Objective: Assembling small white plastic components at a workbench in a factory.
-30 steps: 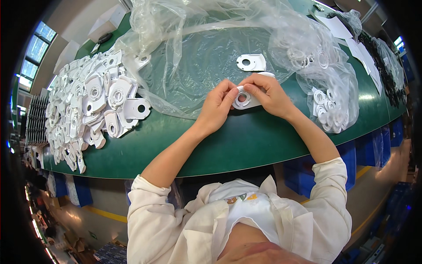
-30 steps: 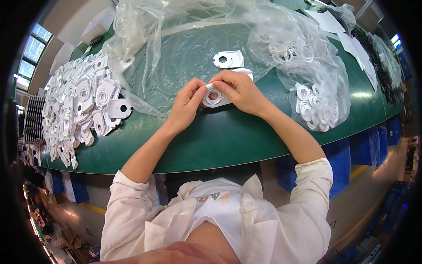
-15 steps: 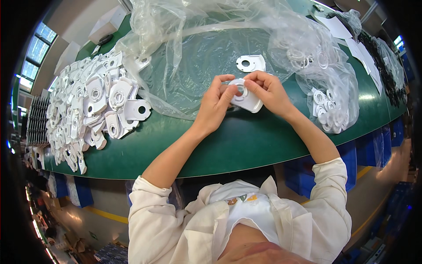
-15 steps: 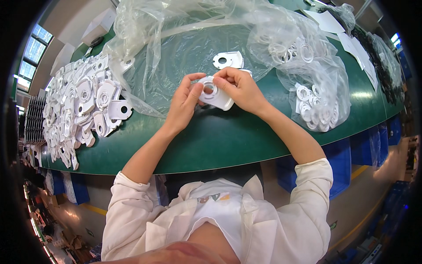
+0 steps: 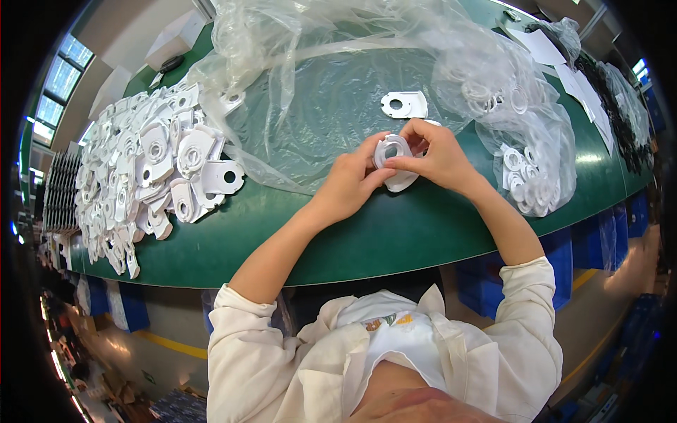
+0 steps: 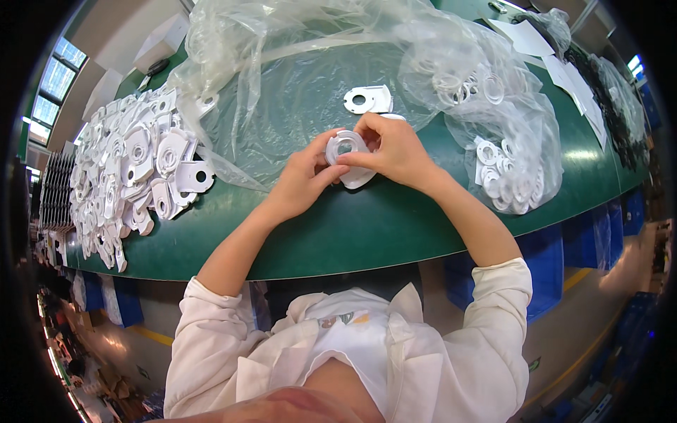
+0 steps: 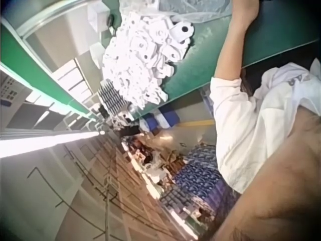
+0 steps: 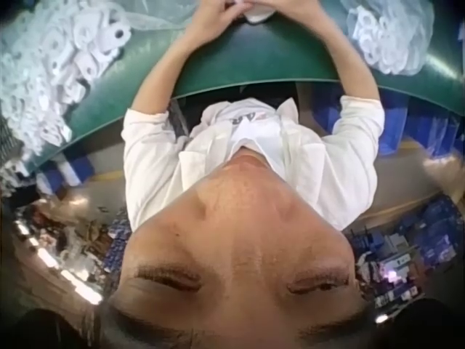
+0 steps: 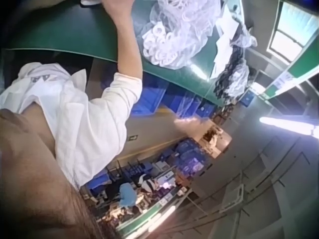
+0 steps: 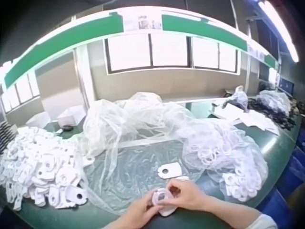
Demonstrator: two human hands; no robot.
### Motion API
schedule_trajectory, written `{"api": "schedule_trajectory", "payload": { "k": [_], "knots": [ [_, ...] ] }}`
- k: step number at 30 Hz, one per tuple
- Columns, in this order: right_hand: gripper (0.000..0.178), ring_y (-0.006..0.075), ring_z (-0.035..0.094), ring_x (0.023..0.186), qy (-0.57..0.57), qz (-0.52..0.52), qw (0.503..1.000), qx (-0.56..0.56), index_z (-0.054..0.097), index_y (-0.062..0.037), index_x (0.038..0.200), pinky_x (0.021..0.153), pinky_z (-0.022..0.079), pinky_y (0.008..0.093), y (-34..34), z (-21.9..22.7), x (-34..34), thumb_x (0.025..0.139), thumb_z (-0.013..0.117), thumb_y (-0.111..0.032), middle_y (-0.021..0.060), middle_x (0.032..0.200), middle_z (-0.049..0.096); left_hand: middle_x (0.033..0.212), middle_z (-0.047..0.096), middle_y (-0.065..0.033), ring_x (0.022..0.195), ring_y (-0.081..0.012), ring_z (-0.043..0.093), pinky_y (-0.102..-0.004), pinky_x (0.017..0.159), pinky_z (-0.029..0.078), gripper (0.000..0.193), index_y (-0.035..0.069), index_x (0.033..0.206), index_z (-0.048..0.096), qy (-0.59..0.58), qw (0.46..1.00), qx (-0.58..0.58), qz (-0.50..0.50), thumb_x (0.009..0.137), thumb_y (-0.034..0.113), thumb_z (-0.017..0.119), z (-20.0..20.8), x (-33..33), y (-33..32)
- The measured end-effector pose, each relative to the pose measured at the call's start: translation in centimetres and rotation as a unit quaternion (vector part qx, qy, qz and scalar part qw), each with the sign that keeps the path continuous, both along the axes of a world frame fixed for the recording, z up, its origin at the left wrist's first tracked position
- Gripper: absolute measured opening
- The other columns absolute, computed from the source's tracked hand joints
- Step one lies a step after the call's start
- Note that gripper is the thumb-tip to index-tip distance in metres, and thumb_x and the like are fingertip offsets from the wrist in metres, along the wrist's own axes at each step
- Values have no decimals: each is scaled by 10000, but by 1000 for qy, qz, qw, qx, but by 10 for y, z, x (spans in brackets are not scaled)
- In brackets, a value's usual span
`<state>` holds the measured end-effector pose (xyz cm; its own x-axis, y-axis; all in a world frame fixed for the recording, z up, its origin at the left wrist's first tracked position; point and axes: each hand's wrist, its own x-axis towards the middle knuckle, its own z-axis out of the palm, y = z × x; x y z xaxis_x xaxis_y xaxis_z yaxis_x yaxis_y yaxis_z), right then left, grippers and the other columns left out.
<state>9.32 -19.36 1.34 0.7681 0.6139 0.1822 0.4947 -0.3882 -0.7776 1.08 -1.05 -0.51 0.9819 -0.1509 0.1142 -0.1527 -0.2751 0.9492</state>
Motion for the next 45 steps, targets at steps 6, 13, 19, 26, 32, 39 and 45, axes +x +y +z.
{"api": "schedule_trajectory", "payload": {
  "k": [6, 13, 19, 26, 32, 39, 45],
  "knots": [
    [160, 101, 571, 638, 47, 64, 995, 66, 662, -13, 892, 601, 446, 255, -5, -3, 9, 818, 698, -150, 70, 667, 625, 833, 669, -64, 709, -133, 633, -267, 650, 491, 398, 12, 1248, 506, 71, 995, -70, -23, 878, 108, 616, 6, 5, 7],
    [132, 113, 572, 673, -102, -63, 993, 18, 679, -26, 879, 628, 445, 250, -28, 22, 31, 851, 651, -152, 38, 771, 668, 850, 639, -36, 657, -107, 595, -223, 581, 469, 167, 44, 1034, 586, -78, 925, -283, 241, 916, 161, 572, 18, 17, 64],
    [164, 122, 596, 717, -86, -122, 978, -148, 657, -12, 850, 643, 462, 274, -125, 49, 59, 710, 719, -71, 50, 775, 659, 1154, 562, -120, 1067, -170, 555, -336, 833, 474, 315, 15, 1202, 484, -376, 730, -362, 440, 952, 202, 528, 49, 25, 130],
    [315, 134, 598, 714, 94, -189, 924, -320, 651, 9, 829, 660, 482, 265, -157, 46, 66, 534, 762, -3, 40, 756, 635, 1143, 604, -82, 1098, -190, 545, -323, 894, 448, 261, 35, 1141, 592, -162, 960, -39, 226, 901, 138, 578, 27, 26, 64],
    [211, 120, 593, 714, 59, -43, 987, -143, 653, 16, 852, 671, 472, 251, -136, 46, 66, 658, 730, -12, 35, 765, 632, 1188, 587, -146, 1139, -336, 514, -414, 959, 420, 315, 46, 1143, 588, -237, 941, 236, -46, 831, 83, 619, 7, 4, 1],
    [137, 168, 581, 808, -126, 122, 984, -24, 657, -38, 831, 750, 451, 292, -52, 30, 39, 721, 735, -65, 27, 849, 626, 1167, 597, -126, 1078, -306, 552, -374, 920, 440, 315, 45, 1156, 587, -181, 963, 198, -32, 842, 61, 614, 3, 3, 2],
    [85, 201, 560, 873, -43, 162, 984, -61, 659, -49, 833, 772, 448, 316, -41, 24, 37, 760, 703, -63, 40, 850, 623, 1073, 615, -135, 1023, -313, 558, -391, 878, 451, 283, 33, 1116, 590, -191, 962, 192, -17, 837, 80, 611, 4, 3, 2]
  ]
}}
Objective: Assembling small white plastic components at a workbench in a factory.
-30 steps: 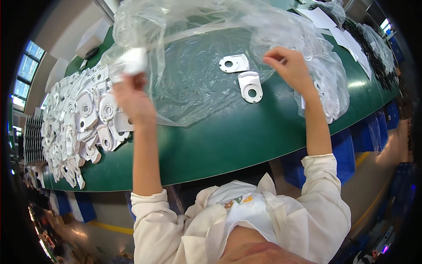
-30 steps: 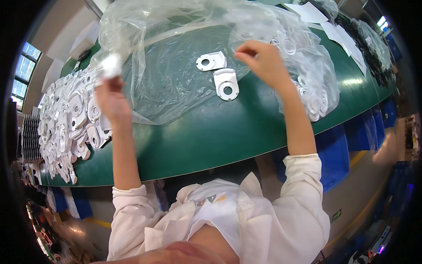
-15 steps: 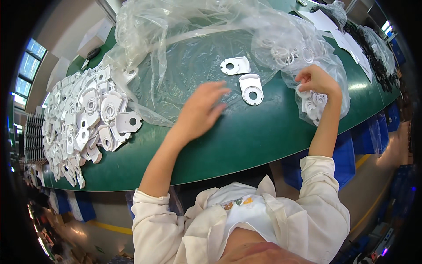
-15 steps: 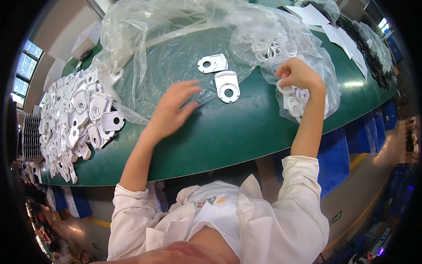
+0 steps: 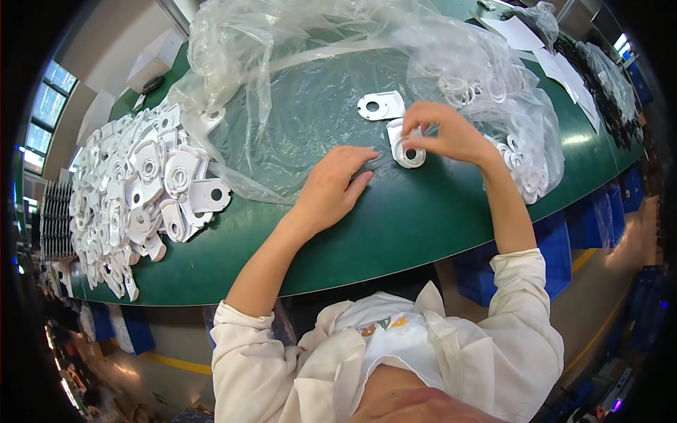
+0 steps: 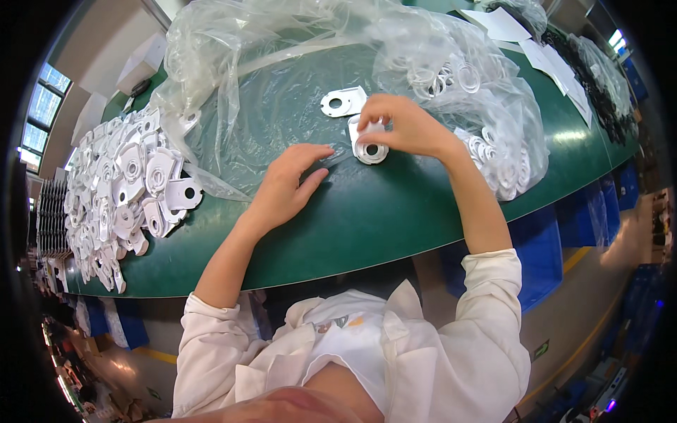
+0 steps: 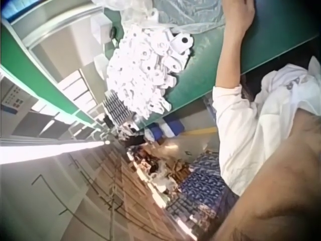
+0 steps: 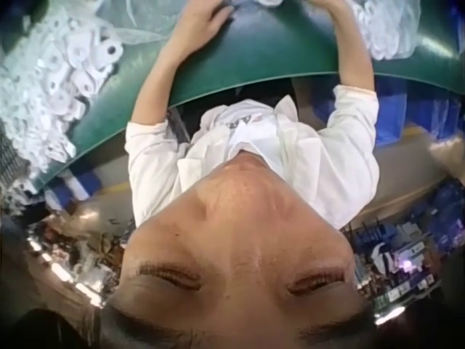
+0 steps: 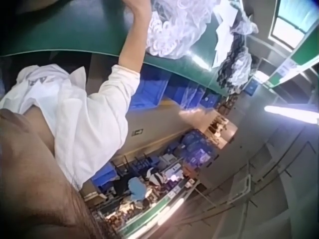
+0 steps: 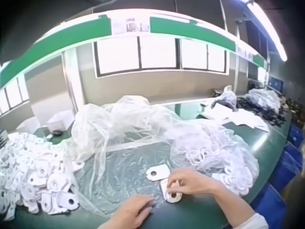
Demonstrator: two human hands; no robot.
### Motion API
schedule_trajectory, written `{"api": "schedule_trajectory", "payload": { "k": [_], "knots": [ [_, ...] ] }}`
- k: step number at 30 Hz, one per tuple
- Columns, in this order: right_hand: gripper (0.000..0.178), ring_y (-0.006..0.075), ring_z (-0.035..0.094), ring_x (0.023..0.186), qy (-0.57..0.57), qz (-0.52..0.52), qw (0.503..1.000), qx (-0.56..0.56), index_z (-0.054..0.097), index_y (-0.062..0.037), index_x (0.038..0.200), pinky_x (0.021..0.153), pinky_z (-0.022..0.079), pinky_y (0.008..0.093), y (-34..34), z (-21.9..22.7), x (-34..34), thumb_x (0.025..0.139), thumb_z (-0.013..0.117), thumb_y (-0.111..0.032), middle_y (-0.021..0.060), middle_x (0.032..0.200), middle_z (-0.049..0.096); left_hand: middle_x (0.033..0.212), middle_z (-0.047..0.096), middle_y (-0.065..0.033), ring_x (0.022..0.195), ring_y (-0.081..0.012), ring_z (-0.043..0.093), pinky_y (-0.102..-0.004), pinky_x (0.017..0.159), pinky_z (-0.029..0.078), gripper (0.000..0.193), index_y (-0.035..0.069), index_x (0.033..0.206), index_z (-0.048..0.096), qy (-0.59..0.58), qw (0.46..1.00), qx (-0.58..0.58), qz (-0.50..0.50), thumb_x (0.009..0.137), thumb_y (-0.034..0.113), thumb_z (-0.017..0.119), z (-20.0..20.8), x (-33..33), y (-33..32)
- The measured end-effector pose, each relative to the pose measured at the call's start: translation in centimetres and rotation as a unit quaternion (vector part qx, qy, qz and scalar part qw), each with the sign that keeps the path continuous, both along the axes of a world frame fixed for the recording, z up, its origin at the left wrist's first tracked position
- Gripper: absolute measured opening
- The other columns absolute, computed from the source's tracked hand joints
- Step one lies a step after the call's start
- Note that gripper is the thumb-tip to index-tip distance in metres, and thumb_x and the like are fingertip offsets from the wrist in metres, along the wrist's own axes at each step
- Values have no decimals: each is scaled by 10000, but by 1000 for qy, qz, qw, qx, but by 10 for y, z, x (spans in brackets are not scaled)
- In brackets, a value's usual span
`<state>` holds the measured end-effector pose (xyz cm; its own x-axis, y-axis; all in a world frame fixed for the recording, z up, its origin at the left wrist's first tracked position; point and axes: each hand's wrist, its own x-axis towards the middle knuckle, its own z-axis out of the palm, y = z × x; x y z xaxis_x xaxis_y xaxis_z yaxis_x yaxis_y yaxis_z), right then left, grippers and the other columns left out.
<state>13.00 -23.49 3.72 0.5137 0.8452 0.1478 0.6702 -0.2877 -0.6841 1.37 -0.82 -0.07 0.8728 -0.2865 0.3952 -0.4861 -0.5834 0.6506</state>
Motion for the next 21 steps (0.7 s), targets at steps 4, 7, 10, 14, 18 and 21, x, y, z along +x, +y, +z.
{"api": "schedule_trajectory", "payload": {
  "k": [4, 7, 10, 14, 18, 21],
  "knots": [
    [158, 184, 555, 840, -109, -136, 983, 54, 662, -41, 942, 736, 448, 292, -2, -31, 12, 798, 680, -104, 40, 839, 619, 1059, 617, -139, 1014, -319, 556, -389, 865, 453, 282, 36, 1114, 595, -7, 1000, 0, 0, 835, 75, 611, 2, 0, -4],
    [225, 144, 561, 766, -84, -143, 986, -3, 643, -23, 1016, 685, 451, 269, -6, -31, 17, 818, 674, -125, 35, 815, 621, 1087, 614, -135, 1019, -289, 565, -365, 823, 471, 326, 35, 1146, 576, 50, 999, -7, 19, 837, 116, 638, 5, -1, -5],
    [252, 101, 570, 712, 121, -174, 977, 2, 624, 1, 1041, 629, 459, 243, -1, -20, 13, 836, 670, -138, 31, 810, 631, 1130, 607, -146, 1027, -247, 577, -334, 768, 487, 419, -3, 1196, 523, 99, 987, -114, 51, 846, 179, 667, 3, -3, -9],
    [250, 79, 592, 696, 298, -185, 930, 110, 615, 19, 1026, 574, 471, 208, 14, -9, -3, 867, 658, -170, 41, 842, 643, 1169, 591, -152, 1010, -197, 585, -296, 728, 491, 472, -32, 1211, 486, 170, 949, -256, 64, 866, 233, 669, -1, -2, -13],
    [272, 90, 605, 712, 361, -153, 910, 135, 613, 18, 1041, 589, 492, 212, 26, -18, -14, 880, 652, -197, 56, 851, 648, 1037, 633, -141, 862, -167, 635, -254, 666, 505, 380, -19, 1167, 507, 313, 862, -398, 3, 905, 234, 617, -2, 4, -7],
    [249, 102, 610, 722, 320, -185, 915, 163, 637, 5, 1021, 619, 492, 235, 23, -14, -9, 868, 664, -190, 54, 843, 655, 899, 660, -123, 743, -160, 656, -236, 590, 513, 320, -9, 1126, 523, 330, 835, -440, 27, 917, 223, 591, -2, 5, -2]
  ]
}}
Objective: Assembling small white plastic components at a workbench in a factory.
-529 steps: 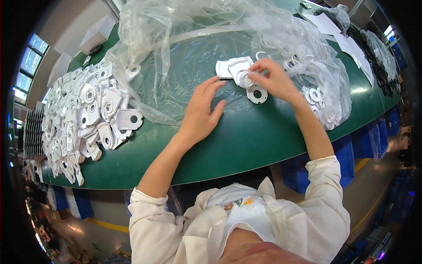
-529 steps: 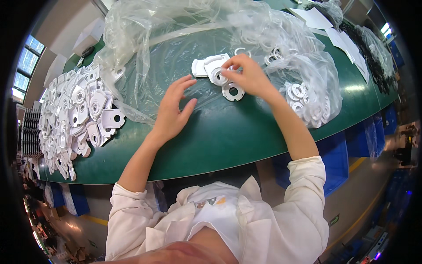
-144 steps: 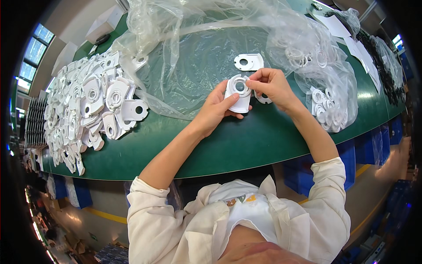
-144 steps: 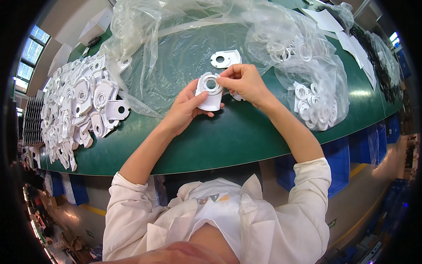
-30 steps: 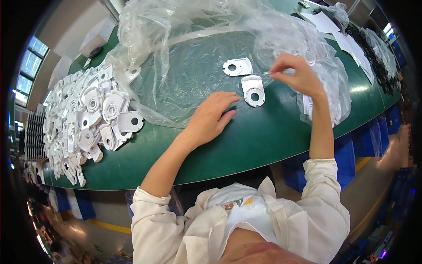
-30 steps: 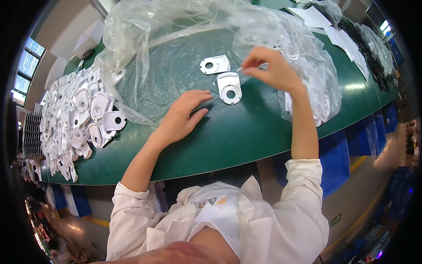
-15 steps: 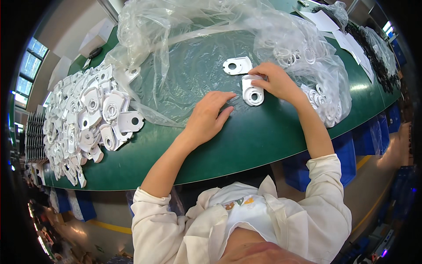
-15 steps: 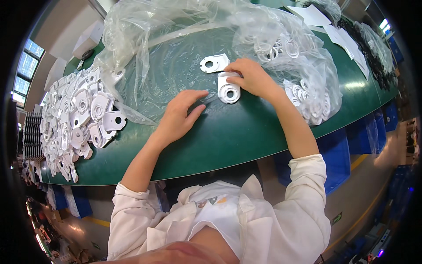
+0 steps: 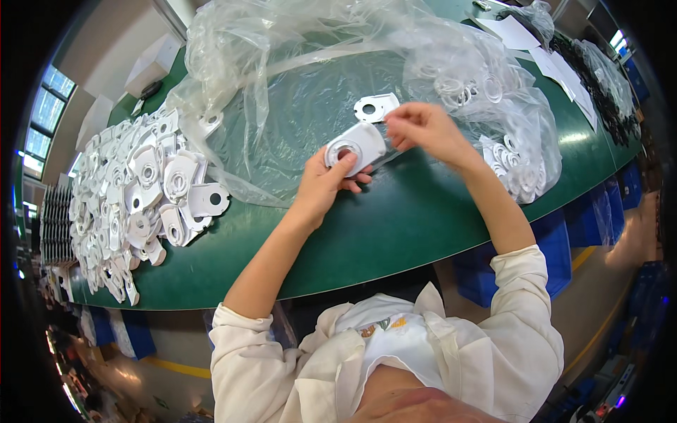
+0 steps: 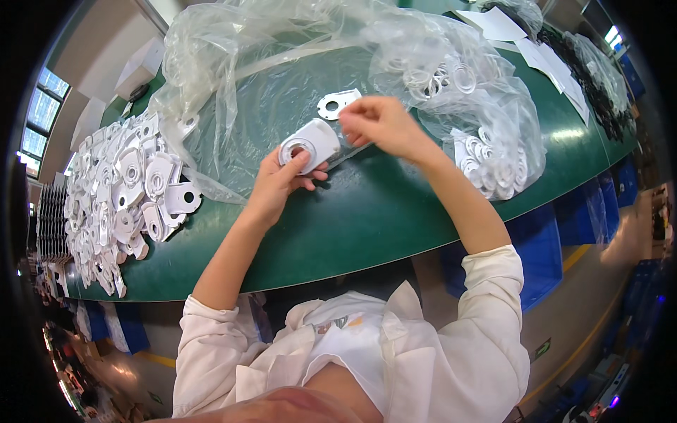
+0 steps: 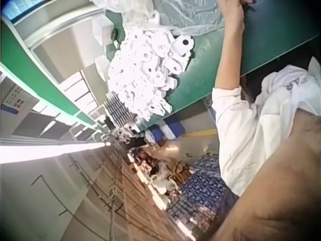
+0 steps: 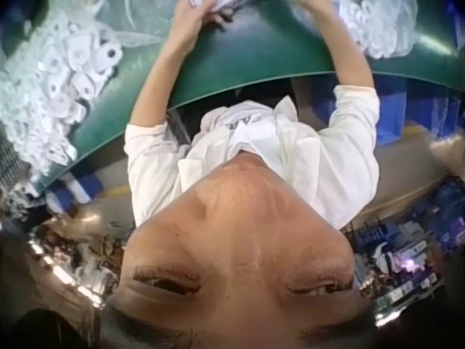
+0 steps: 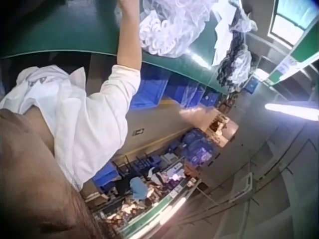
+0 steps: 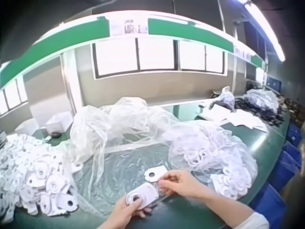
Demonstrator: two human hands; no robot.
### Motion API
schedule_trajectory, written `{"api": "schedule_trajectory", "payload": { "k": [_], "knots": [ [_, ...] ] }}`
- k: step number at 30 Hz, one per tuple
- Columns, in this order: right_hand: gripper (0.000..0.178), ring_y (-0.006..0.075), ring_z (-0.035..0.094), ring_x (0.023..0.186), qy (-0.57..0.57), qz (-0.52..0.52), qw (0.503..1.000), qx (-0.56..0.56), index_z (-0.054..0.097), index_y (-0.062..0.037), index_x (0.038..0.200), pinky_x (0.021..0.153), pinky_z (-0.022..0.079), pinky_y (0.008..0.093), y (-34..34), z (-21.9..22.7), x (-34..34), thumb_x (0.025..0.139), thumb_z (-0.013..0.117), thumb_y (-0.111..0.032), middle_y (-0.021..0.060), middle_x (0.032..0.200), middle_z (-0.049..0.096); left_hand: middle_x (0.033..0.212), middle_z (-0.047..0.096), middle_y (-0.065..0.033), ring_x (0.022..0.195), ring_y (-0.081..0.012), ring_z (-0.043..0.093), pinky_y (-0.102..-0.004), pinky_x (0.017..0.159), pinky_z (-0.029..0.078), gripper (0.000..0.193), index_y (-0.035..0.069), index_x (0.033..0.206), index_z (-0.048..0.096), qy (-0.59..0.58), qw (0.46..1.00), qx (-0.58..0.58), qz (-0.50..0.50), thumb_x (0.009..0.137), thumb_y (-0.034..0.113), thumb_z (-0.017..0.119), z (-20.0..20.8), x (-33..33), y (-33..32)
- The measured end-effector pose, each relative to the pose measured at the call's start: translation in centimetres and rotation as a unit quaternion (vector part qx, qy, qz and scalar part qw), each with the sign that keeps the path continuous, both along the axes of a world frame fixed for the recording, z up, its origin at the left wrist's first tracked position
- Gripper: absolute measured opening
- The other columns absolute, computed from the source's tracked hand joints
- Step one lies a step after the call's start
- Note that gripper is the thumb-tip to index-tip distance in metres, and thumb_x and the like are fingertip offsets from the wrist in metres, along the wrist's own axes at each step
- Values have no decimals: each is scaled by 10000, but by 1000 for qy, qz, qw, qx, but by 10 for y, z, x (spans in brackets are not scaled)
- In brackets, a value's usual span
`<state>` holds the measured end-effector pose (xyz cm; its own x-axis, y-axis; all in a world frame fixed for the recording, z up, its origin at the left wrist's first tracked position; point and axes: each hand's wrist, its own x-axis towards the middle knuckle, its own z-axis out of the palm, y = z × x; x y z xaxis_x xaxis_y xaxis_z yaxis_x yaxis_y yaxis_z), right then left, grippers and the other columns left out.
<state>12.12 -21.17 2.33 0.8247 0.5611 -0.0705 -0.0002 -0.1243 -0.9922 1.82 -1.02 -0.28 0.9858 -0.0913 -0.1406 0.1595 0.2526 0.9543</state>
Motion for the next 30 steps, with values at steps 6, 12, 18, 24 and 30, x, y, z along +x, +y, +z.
{"api": "schedule_trajectory", "payload": {
  "k": [6, 12, 18, 24, 30],
  "knots": [
    [244, 187, 625, 731, -471, -347, 789, -187, 672, -37, 950, 669, 468, 297, -75, 6, 54, 815, 695, -238, 67, 821, 670, 807, 643, -68, 697, -110, 625, -223, 547, 483, 188, 8, 894, 587, -68, 979, 130, 139, 860, 180, 653, 8, 3, 11],
    [347, 253, 628, 729, -354, -357, 749, -432, 682, -55, 860, 678, 474, 365, -116, 4, 66, 782, 700, -392, 90, 835, 663, 791, 628, -10, 695, -68, 529, -211, 668, 417, 148, 58, 838, 581, -76, 984, 53, 149, 813, 158, 688, 1, 6, 16],
    [154, 176, 603, 674, -517, -424, 707, -232, 692, -62, 862, 647, 466, 287, -85, 26, 52, 826, 691, -212, 60, 825, 660, 941, 647, -8, 924, -101, 542, -272, 836, 392, 151, 92, 925, 599, -26, 989, -108, 100, 831, 204, 638, 1, 6, 18],
    [96, 82, 563, 677, -215, -163, 952, 147, 647, -23, 942, 631, 459, 222, -29, 16, 20, 867, 650, -83, 16, 799, 622, 1112, 616, -51, 1025, -145, 570, -324, 916, 422, 281, 48, 1118, 541, -25, 974, -220, 46, 891, 211, 568, 17, 1, 8],
    [121, 91, 616, 740, 12, 17, 995, 102, 633, -36, 958, 664, 493, 222, 4, -2, -8, 872, 651, -119, 22, 823, 639, 1106, 611, -88, 930, -188, 630, -263, 671, 480, 336, 50, 1225, 442, 26, 985, -161, -46, 983, 282, 453, 1, 1, 9]
  ]
}}
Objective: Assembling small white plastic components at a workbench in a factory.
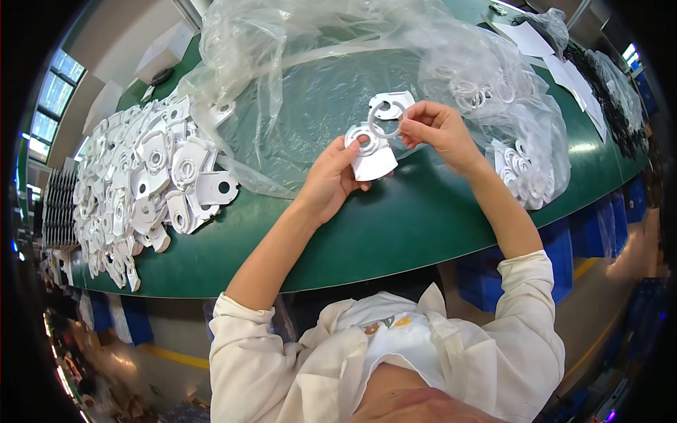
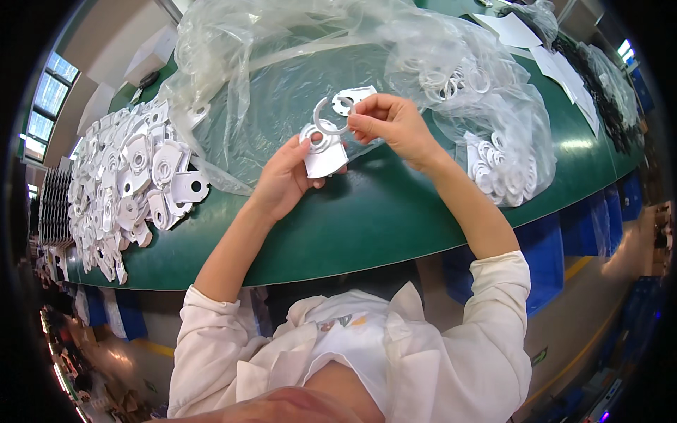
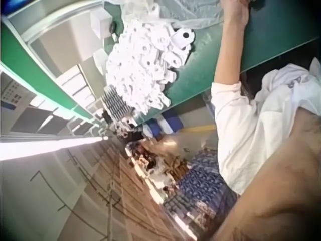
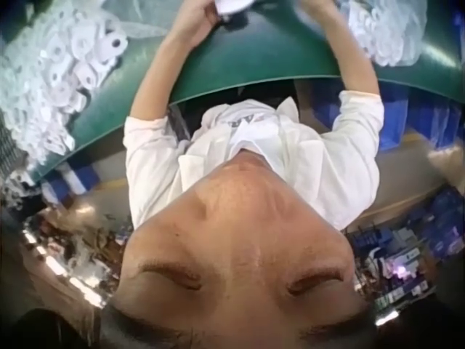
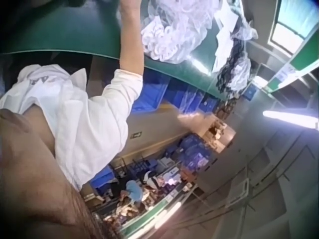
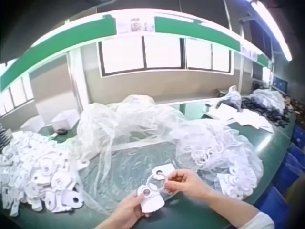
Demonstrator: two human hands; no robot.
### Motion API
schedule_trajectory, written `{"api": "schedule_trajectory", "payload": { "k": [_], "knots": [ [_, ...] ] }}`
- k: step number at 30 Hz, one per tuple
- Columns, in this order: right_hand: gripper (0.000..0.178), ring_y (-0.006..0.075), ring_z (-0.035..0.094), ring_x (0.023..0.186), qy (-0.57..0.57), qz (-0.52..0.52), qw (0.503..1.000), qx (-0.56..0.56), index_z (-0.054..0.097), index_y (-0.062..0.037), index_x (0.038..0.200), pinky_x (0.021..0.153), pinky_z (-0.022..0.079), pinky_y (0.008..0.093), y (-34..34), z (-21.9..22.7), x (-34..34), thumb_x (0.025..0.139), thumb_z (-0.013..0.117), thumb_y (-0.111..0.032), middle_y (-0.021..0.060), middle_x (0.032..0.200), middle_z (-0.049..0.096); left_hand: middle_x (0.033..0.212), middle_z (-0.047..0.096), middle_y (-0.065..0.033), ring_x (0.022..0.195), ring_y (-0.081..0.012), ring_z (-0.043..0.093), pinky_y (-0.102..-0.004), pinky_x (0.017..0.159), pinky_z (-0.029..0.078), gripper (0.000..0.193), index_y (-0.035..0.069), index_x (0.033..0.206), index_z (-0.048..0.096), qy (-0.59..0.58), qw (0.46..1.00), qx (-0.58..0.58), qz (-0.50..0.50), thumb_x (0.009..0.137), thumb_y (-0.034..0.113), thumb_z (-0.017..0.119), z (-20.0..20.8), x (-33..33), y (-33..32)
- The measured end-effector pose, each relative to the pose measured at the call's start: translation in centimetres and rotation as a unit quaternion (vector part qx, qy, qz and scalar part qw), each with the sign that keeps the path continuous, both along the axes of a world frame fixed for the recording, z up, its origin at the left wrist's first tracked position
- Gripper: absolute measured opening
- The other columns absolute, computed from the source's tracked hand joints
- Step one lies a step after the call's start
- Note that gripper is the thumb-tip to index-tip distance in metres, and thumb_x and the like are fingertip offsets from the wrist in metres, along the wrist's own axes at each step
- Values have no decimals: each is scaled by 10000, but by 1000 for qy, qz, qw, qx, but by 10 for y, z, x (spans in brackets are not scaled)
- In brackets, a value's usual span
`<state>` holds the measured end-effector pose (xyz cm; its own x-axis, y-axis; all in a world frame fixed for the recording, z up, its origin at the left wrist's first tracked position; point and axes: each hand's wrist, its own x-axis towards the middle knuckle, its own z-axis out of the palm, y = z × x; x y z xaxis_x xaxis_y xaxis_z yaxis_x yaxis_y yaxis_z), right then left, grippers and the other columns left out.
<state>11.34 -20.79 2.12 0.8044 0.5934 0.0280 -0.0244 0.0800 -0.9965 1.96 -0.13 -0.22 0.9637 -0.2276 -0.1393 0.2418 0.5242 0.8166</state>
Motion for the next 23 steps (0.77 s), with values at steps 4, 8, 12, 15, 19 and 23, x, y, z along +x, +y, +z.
{"api": "schedule_trajectory", "payload": {
  "k": [4, 8, 12, 15, 19, 23],
  "knots": [
    [134, 75, 587, 716, 36, 0, 999, -12, 649, -30, 942, 660, 474, 208, 6, -10, -3, 884, 647, -150, 14, 823, 636, 1094, 615, -115, 876, -194, 645, -236, 600, 455, 382, 23, 1262, 401, 23, 999, 23, -28, 947, 209, 512, -3, -1, -5],
    [162, 53, 509, 670, 18, -9, 999, -37, 665, -21, 909, 619, 409, 191, 8, -16, -1, 892, 642, -180, -2, 797, 620, 1043, 616, -103, 837, -157, 640, -244, 601, 458, 528, 10, 1331, 308, 19, 999, 36, -1, 871, 44, 566, -1, -4, -10],
    [164, 45, 467, 653, 2, 0, 998, -64, 666, -21, 893, 592, 373, 193, 11, -20, -4, 888, 650, -185, -19, 760, 594, 1060, 613, -99, 849, -131, 621, -239, 616, 468, 546, 3, 1346, 292, 43, 996, 77, -12, 862, 13, 544, 1, -3, -5],
    [159, 44, 457, 652, 6, -13, 999, -40, 664, -29, 881, 598, 372, 191, 13, -23, -6, 882, 659, -188, -24, 755, 585, 1102, 611, -97, 914, -140, 628, -228, 634, 483, 509, 3, 1325, 346, 37, 997, 48, -39, 859, 11, 551, -1, 0, -1],
    [158, 44, 462, 659, 30, -23, 999, -24, 665, -33, 884, 601, 370, 188, 15, -24, -9, 880, 663, -191, -24, 763, 592, 1096, 604, -92, 924, -130, 612, -240, 683, 499, 542, 14, 1333, 318, 22, 998, 61, 13, 855, 13, 573, -2, -3, -11],
    [170, 44, 476, 683, 32, -29, 998, -41, 672, -36, 907, 612, 384, 198, 17, -27, -12, 871, 677, -202, -20, 811, 619, 1178, 572, -86, 992, -126, 597, -254, 740, 524, 569, 32, 1360, 320, 2, 998, 56, 18, 866, 68, 600, -2, -4, -10]
  ]
}}
